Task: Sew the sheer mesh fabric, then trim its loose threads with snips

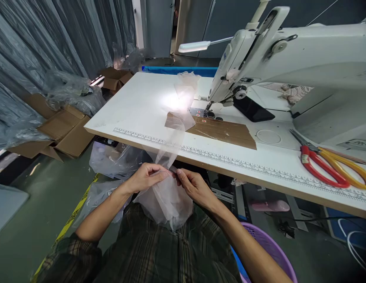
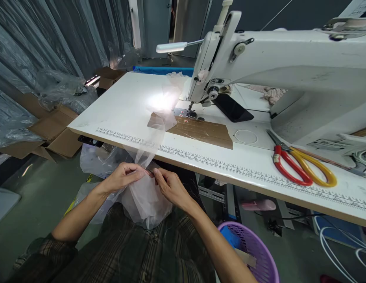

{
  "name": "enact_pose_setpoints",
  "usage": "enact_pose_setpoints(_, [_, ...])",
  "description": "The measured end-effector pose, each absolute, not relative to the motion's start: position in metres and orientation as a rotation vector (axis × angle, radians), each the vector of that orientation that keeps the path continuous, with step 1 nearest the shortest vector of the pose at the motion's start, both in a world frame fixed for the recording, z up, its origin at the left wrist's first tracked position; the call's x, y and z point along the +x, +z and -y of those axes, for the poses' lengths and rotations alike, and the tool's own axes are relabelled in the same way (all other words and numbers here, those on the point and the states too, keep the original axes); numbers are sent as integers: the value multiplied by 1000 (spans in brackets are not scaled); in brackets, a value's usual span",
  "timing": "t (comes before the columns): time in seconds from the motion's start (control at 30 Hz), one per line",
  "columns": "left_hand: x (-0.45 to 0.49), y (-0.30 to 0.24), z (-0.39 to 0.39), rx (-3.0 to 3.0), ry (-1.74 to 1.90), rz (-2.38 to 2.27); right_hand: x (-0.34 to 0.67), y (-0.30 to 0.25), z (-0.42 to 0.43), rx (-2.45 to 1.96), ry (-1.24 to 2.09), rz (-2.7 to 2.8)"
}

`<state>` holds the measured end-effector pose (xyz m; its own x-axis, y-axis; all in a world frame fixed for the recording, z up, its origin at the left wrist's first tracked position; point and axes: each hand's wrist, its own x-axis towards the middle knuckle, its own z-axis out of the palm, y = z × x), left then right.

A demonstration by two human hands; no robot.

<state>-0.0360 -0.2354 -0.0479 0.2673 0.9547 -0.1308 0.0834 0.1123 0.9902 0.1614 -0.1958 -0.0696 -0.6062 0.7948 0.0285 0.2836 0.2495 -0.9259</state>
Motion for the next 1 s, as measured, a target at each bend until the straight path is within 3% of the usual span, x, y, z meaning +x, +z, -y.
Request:
enact_pose_setpoints(0.57, [-38,-58,236,1087,948,-1103,153,-70,197,-892,1334,2017])
enact_pose_setpoints(0.73, [-36,-54,237,1072,914,-1091,155,-62,206,-839,1475,1955])
enact_pose_setpoints(0.9, [-26,-59,242,1618,885,-1281,178,-65,226,-929,1766,1863])
enact_pose_setpoints(1.0, [-20,-74,247,2150,1137,-1375,196,-77,230,-1093,1594,1897])
